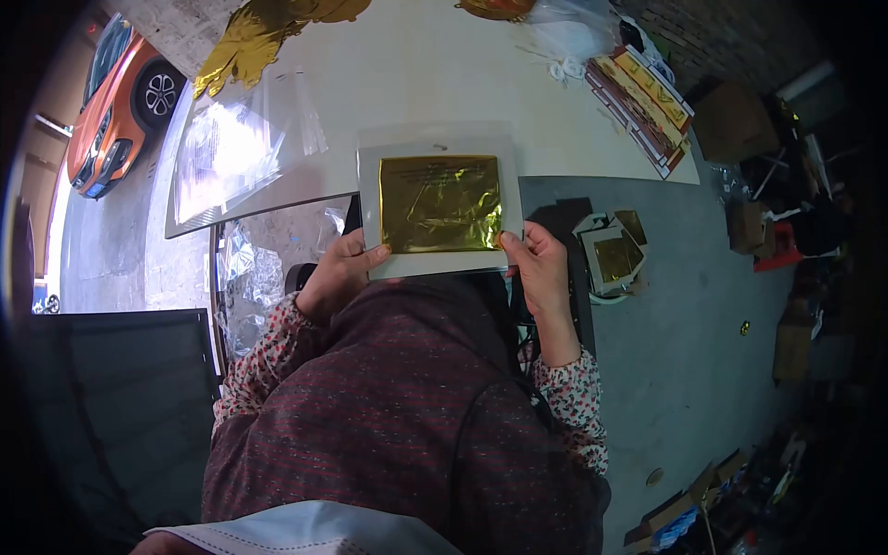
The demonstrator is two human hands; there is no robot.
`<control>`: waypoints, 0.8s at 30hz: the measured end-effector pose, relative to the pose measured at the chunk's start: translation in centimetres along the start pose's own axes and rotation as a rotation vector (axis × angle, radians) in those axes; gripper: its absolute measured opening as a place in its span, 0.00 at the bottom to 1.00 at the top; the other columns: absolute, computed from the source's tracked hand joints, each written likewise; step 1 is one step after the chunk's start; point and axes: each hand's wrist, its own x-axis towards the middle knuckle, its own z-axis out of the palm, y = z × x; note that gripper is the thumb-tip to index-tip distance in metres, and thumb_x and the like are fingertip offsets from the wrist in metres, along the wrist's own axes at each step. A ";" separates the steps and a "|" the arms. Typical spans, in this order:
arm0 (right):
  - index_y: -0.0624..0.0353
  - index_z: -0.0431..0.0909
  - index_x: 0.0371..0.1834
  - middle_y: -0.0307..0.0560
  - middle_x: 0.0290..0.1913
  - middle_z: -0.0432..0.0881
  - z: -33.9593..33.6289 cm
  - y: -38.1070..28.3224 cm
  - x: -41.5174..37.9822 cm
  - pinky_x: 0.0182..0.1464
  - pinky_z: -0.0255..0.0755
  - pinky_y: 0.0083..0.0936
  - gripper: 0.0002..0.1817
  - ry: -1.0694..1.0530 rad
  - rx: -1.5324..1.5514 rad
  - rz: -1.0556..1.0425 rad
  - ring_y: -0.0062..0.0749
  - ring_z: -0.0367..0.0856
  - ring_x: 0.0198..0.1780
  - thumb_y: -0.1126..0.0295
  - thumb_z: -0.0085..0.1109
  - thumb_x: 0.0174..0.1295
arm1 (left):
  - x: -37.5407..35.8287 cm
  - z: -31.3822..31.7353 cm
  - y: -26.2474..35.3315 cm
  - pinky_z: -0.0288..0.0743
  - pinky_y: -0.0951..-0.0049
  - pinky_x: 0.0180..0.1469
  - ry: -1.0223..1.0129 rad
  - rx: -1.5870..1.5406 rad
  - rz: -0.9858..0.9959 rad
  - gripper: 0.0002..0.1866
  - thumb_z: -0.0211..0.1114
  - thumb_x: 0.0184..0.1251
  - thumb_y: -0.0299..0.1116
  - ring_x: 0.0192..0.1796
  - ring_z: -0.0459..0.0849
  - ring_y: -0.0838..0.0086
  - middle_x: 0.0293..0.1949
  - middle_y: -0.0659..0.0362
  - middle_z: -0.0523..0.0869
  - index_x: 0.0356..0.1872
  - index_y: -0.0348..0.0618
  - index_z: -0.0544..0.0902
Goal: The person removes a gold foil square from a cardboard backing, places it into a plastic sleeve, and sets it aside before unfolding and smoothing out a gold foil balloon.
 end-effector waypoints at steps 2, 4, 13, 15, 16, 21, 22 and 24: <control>0.64 0.81 0.47 0.37 0.34 0.85 0.1 0.3 0.3 0.27 0.70 0.14 0.10 0.004 0.008 -0.018 0.13 0.79 0.29 0.69 0.63 0.69 | 0.5 -0.6 -1.2 0.82 0.72 0.51 0.045 0.063 0.027 0.18 0.56 0.78 0.30 0.51 0.85 0.73 0.55 0.54 0.83 0.63 0.34 0.73; 0.64 0.81 0.48 0.37 0.35 0.85 0.1 0.6 0.5 0.28 0.71 0.15 0.10 -0.002 0.078 -0.012 0.14 0.79 0.30 0.70 0.63 0.69 | 1.0 -0.7 -1.9 0.82 0.72 0.51 0.073 0.040 0.074 0.17 0.56 0.78 0.29 0.52 0.85 0.73 0.55 0.55 0.84 0.62 0.34 0.74; 0.64 0.78 0.56 0.38 0.42 0.85 1.2 -1.3 -0.1 0.32 0.76 0.15 0.14 -0.055 0.134 -0.004 0.16 0.81 0.34 0.73 0.60 0.70 | 0.6 0.0 -0.8 0.76 0.68 0.61 0.007 -0.050 0.111 0.20 0.55 0.76 0.26 0.59 0.81 0.70 0.59 0.53 0.81 0.66 0.33 0.70; 0.64 0.78 0.56 0.38 0.42 0.85 1.1 -0.9 0.2 0.32 0.76 0.15 0.14 -0.042 0.106 -0.021 0.15 0.81 0.34 0.72 0.60 0.70 | 0.4 0.3 -0.6 0.74 0.68 0.63 -0.001 0.000 0.133 0.22 0.56 0.75 0.25 0.61 0.80 0.70 0.60 0.53 0.80 0.67 0.32 0.69; 0.64 0.78 0.56 0.39 0.42 0.85 0.9 -0.6 0.4 0.32 0.76 0.15 0.14 -0.031 0.098 -0.010 0.15 0.81 0.34 0.72 0.60 0.69 | 0.3 0.4 -0.7 0.73 0.69 0.64 -0.001 0.031 0.147 0.22 0.57 0.74 0.25 0.61 0.79 0.70 0.61 0.53 0.80 0.67 0.32 0.68; 0.65 0.78 0.56 0.40 0.41 0.86 0.8 0.0 1.2 0.30 0.77 0.15 0.15 -0.002 0.081 0.002 0.16 0.82 0.32 0.71 0.60 0.69 | 0.6 -0.1 -1.4 0.72 0.71 0.63 0.038 0.121 0.175 0.23 0.57 0.73 0.24 0.61 0.79 0.72 0.61 0.53 0.80 0.67 0.31 0.68; 0.65 0.78 0.56 0.40 0.40 0.86 1.0 -0.2 1.0 0.30 0.77 0.15 0.14 -0.012 0.092 0.009 0.16 0.82 0.32 0.71 0.59 0.70 | 0.8 -0.2 -1.6 0.72 0.71 0.63 0.045 0.136 0.185 0.23 0.57 0.73 0.24 0.61 0.79 0.73 0.61 0.53 0.80 0.67 0.31 0.68; 0.65 0.79 0.55 0.41 0.39 0.86 1.3 -1.1 0.4 0.31 0.77 0.15 0.14 -0.037 0.112 0.018 0.16 0.82 0.32 0.71 0.59 0.70 | 1.1 -0.4 -1.9 0.72 0.72 0.62 0.071 0.156 0.222 0.23 0.57 0.74 0.24 0.60 0.79 0.73 0.60 0.54 0.80 0.67 0.31 0.68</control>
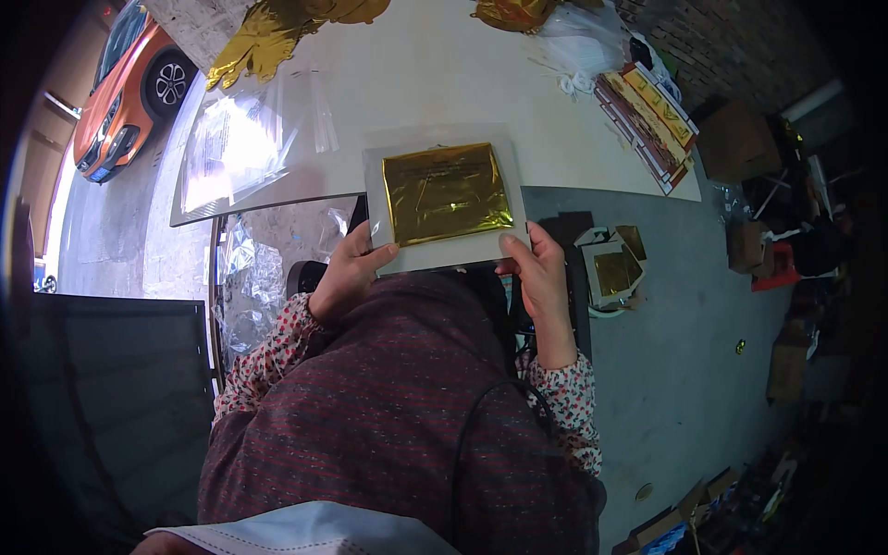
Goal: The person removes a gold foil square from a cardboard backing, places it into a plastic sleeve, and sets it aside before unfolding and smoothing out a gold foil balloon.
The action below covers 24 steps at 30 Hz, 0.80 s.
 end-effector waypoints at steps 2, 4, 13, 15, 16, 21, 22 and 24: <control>0.66 0.79 0.54 0.41 0.39 0.86 -0.5 -0.6 -0.2 0.32 0.78 0.17 0.14 -0.044 0.101 0.024 0.17 0.83 0.33 0.70 0.59 0.70 | 0.0 0.1 -0.3 0.73 0.72 0.61 0.037 0.012 0.035 0.22 0.56 0.74 0.24 0.58 0.80 0.74 0.59 0.54 0.81 0.67 0.31 0.68; 0.67 0.80 0.53 0.42 0.40 0.86 -0.7 -0.6 -0.2 0.34 0.79 0.18 0.13 -0.050 0.120 0.033 0.17 0.83 0.34 0.70 0.59 0.71 | 0.0 0.1 -0.3 0.74 0.73 0.59 0.052 0.027 0.022 0.21 0.56 0.75 0.24 0.57 0.81 0.75 0.57 0.55 0.82 0.65 0.31 0.70; 0.68 0.81 0.49 0.40 0.40 0.85 -0.9 2.0 1.4 0.39 0.77 0.17 0.12 0.015 -0.014 -0.072 0.17 0.83 0.37 0.69 0.61 0.71 | -0.2 0.2 -0.6 0.77 0.71 0.56 0.128 0.143 0.034 0.17 0.57 0.76 0.27 0.55 0.81 0.76 0.54 0.58 0.84 0.62 0.31 0.74; 0.66 0.81 0.50 0.41 0.40 0.85 -1.1 0.9 0.8 0.36 0.78 0.20 0.12 -0.045 0.036 0.015 0.19 0.83 0.37 0.67 0.58 0.72 | -0.5 0.7 0.8 0.78 0.69 0.57 0.125 0.041 -0.006 0.17 0.56 0.76 0.29 0.56 0.81 0.74 0.55 0.57 0.83 0.61 0.32 0.74; 0.65 0.81 0.50 0.41 0.40 0.85 -1.2 0.6 0.6 0.35 0.79 0.21 0.13 -0.075 0.059 0.061 0.19 0.83 0.37 0.66 0.57 0.73 | -1.1 1.3 2.3 0.78 0.68 0.57 0.129 -0.090 -0.075 0.18 0.55 0.77 0.31 0.55 0.81 0.73 0.55 0.56 0.82 0.61 0.33 0.74; 0.63 0.81 0.49 0.41 0.40 0.85 -0.9 0.5 0.0 0.30 0.78 0.21 0.13 -0.105 0.171 0.115 0.20 0.83 0.36 0.64 0.55 0.74 | -1.6 0.7 2.1 0.77 0.57 0.62 0.031 -0.353 -0.034 0.20 0.50 0.79 0.35 0.61 0.80 0.65 0.61 0.53 0.79 0.64 0.35 0.73; 0.63 0.81 0.49 0.41 0.40 0.85 -0.6 0.4 -0.1 0.29 0.77 0.20 0.12 -0.103 0.195 0.120 0.19 0.83 0.36 0.65 0.55 0.74 | -1.7 0.6 2.3 0.77 0.56 0.62 0.043 -0.422 -0.082 0.20 0.49 0.80 0.35 0.61 0.80 0.64 0.61 0.53 0.79 0.65 0.35 0.73; 0.62 0.81 0.48 0.40 0.38 0.85 -0.8 1.1 0.1 0.27 0.76 0.18 0.12 -0.105 0.171 0.055 0.18 0.83 0.34 0.64 0.56 0.74 | -1.9 0.7 2.5 0.77 0.56 0.62 0.054 -0.461 -0.142 0.20 0.49 0.80 0.35 0.61 0.79 0.63 0.61 0.53 0.79 0.65 0.35 0.73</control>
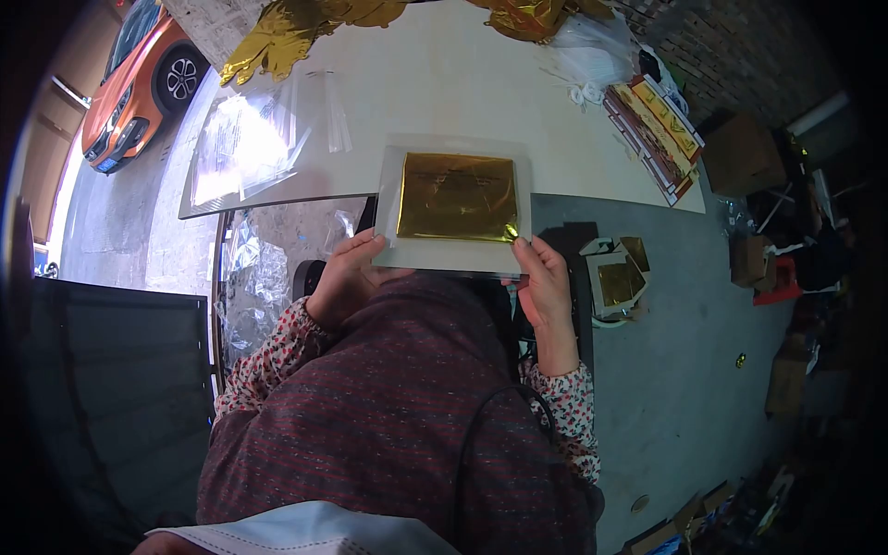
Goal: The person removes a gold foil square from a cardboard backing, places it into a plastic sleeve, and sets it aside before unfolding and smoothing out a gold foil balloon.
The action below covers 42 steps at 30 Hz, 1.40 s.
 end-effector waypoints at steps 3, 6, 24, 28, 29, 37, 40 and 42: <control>0.61 0.81 0.45 0.39 0.34 0.85 -0.2 1.0 0.4 0.25 0.74 0.16 0.11 0.055 -0.003 -0.058 0.17 0.81 0.29 0.63 0.58 0.73 | 0.0 0.3 -0.2 0.78 0.57 0.61 0.020 0.064 -0.015 0.19 0.49 0.81 0.35 0.61 0.80 0.64 0.61 0.53 0.79 0.64 0.35 0.73; 0.60 0.82 0.42 0.37 0.31 0.84 0.4 1.4 0.6 0.25 0.73 0.15 0.11 0.135 0.011 -0.086 0.16 0.79 0.26 0.63 0.59 0.72 | 0.1 0.3 -0.6 0.79 0.59 0.61 0.066 0.063 -0.010 0.19 0.49 0.81 0.35 0.60 0.81 0.64 0.59 0.52 0.80 0.64 0.34 0.73; 0.68 0.71 0.65 0.50 0.55 0.82 1.7 -0.1 -0.5 0.51 0.84 0.28 0.20 -0.092 0.003 -0.094 0.30 0.84 0.52 0.80 0.54 0.70 | -0.1 0.4 -0.6 0.83 0.71 0.54 0.137 0.139 0.063 0.14 0.57 0.73 0.23 0.56 0.86 0.66 0.55 0.50 0.84 0.58 0.33 0.76; 0.68 0.75 0.60 0.50 0.49 0.85 0.6 1.2 0.5 0.46 0.85 0.24 0.16 -0.045 0.027 -0.066 0.28 0.86 0.48 0.79 0.57 0.69 | 0.4 0.5 -1.1 0.83 0.71 0.52 0.166 0.145 0.056 0.13 0.58 0.75 0.28 0.54 0.87 0.65 0.52 0.49 0.86 0.56 0.34 0.76; 0.68 0.76 0.58 0.50 0.47 0.86 0.2 1.5 0.6 0.44 0.86 0.24 0.15 -0.038 0.026 -0.058 0.28 0.87 0.46 0.78 0.58 0.69 | 0.5 0.5 -1.2 0.84 0.71 0.51 0.173 0.141 0.056 0.13 0.58 0.75 0.28 0.54 0.87 0.64 0.52 0.49 0.86 0.56 0.34 0.77; 0.68 0.80 0.48 0.52 0.37 0.87 1.6 1.4 0.6 0.34 0.85 0.23 0.09 0.147 -0.055 -0.099 0.32 0.89 0.36 0.73 0.61 0.70 | 0.9 1.5 -1.6 0.85 0.68 0.46 0.278 0.136 0.031 0.13 0.61 0.73 0.31 0.50 0.89 0.63 0.49 0.48 0.87 0.52 0.35 0.78; 0.68 0.80 0.45 0.53 0.35 0.87 1.6 1.4 0.8 0.33 0.84 0.23 0.09 0.174 -0.066 -0.099 0.33 0.90 0.35 0.72 0.62 0.69 | 1.1 1.6 -1.9 0.85 0.68 0.45 0.292 0.141 0.034 0.12 0.61 0.73 0.32 0.49 0.89 0.63 0.48 0.47 0.87 0.50 0.35 0.78; 0.67 0.80 0.44 0.53 0.35 0.87 1.5 1.4 1.3 0.32 0.84 0.23 0.09 0.189 -0.070 -0.087 0.34 0.90 0.34 0.71 0.63 0.69 | 1.2 1.6 -1.9 0.85 0.67 0.46 0.291 0.136 0.031 0.11 0.61 0.73 0.32 0.49 0.90 0.62 0.47 0.46 0.87 0.49 0.35 0.77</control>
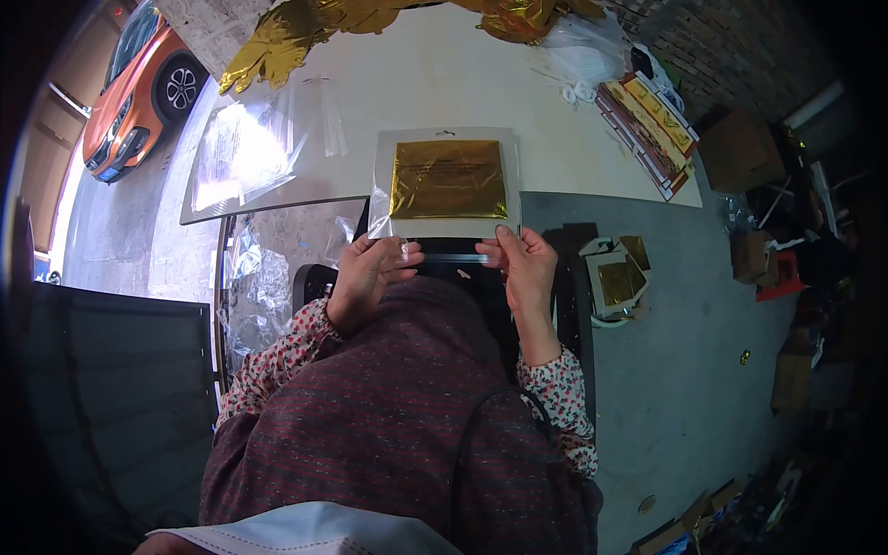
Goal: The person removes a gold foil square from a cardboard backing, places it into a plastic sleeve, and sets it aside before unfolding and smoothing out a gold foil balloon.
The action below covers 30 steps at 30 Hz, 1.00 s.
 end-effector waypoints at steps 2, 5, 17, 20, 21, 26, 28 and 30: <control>0.66 0.79 0.44 0.53 0.34 0.87 -0.2 0.0 0.4 0.32 0.84 0.23 0.09 0.009 0.008 0.013 0.33 0.89 0.34 0.70 0.63 0.69 | 0.2 0.0 0.0 0.85 0.67 0.46 -0.012 -0.010 -0.009 0.12 0.61 0.73 0.32 0.48 0.90 0.61 0.47 0.46 0.87 0.49 0.35 0.77; 0.65 0.78 0.45 0.51 0.34 0.86 -0.2 -0.3 0.8 0.32 0.84 0.23 0.10 -0.036 0.007 0.034 0.33 0.89 0.34 0.70 0.63 0.69 | 0.3 0.2 0.2 0.85 0.66 0.47 -0.007 -0.009 -0.009 0.11 0.59 0.73 0.30 0.48 0.89 0.61 0.47 0.46 0.87 0.50 0.35 0.76; 0.61 0.73 0.62 0.50 0.53 0.78 1.3 -2.6 0.4 0.54 0.73 0.38 0.26 0.161 -1.190 -0.913 0.43 0.78 0.55 0.74 0.68 0.60 | 1.1 0.9 0.8 0.84 0.65 0.50 -0.054 0.008 0.050 0.14 0.59 0.76 0.36 0.49 0.89 0.61 0.48 0.45 0.87 0.50 0.34 0.76; 0.61 0.75 0.60 0.50 0.53 0.77 1.4 -3.6 2.2 0.56 0.72 0.39 0.24 0.139 -1.333 -1.023 0.47 0.77 0.56 0.74 0.68 0.59 | 2.3 2.0 0.5 0.84 0.66 0.49 -0.050 -0.061 0.104 0.14 0.59 0.76 0.37 0.48 0.89 0.62 0.47 0.45 0.87 0.48 0.34 0.76; 0.60 0.76 0.59 0.49 0.53 0.78 1.6 -3.9 2.7 0.57 0.72 0.39 0.23 0.099 -1.365 -1.054 0.47 0.77 0.56 0.75 0.68 0.59 | 2.8 2.2 0.4 0.84 0.66 0.49 -0.062 -0.063 0.106 0.14 0.59 0.76 0.37 0.48 0.89 0.62 0.47 0.45 0.87 0.48 0.34 0.76; 0.60 0.79 0.53 0.48 0.50 0.79 3.8 -4.7 4.3 0.56 0.73 0.38 0.19 -0.099 -1.473 -1.178 0.44 0.79 0.53 0.76 0.67 0.58 | 4.2 2.4 0.5 0.85 0.68 0.47 -0.056 -0.021 0.097 0.13 0.59 0.76 0.37 0.47 0.90 0.63 0.46 0.46 0.88 0.46 0.34 0.77; 0.60 0.80 0.52 0.46 0.48 0.80 4.4 -4.7 4.9 0.54 0.74 0.37 0.18 -0.130 -1.504 -1.184 0.43 0.80 0.51 0.77 0.65 0.57 | 4.3 2.4 0.4 0.85 0.69 0.47 -0.064 -0.010 0.091 0.13 0.59 0.76 0.36 0.47 0.90 0.63 0.46 0.47 0.88 0.47 0.34 0.77; 0.60 0.80 0.50 0.45 0.46 0.80 4.9 -4.6 5.4 0.51 0.75 0.35 0.17 -0.153 -1.542 -1.189 0.41 0.81 0.49 0.77 0.64 0.56 | 4.3 2.2 0.3 0.85 0.69 0.46 -0.080 0.000 0.089 0.13 0.59 0.77 0.36 0.46 0.90 0.64 0.45 0.47 0.88 0.47 0.34 0.78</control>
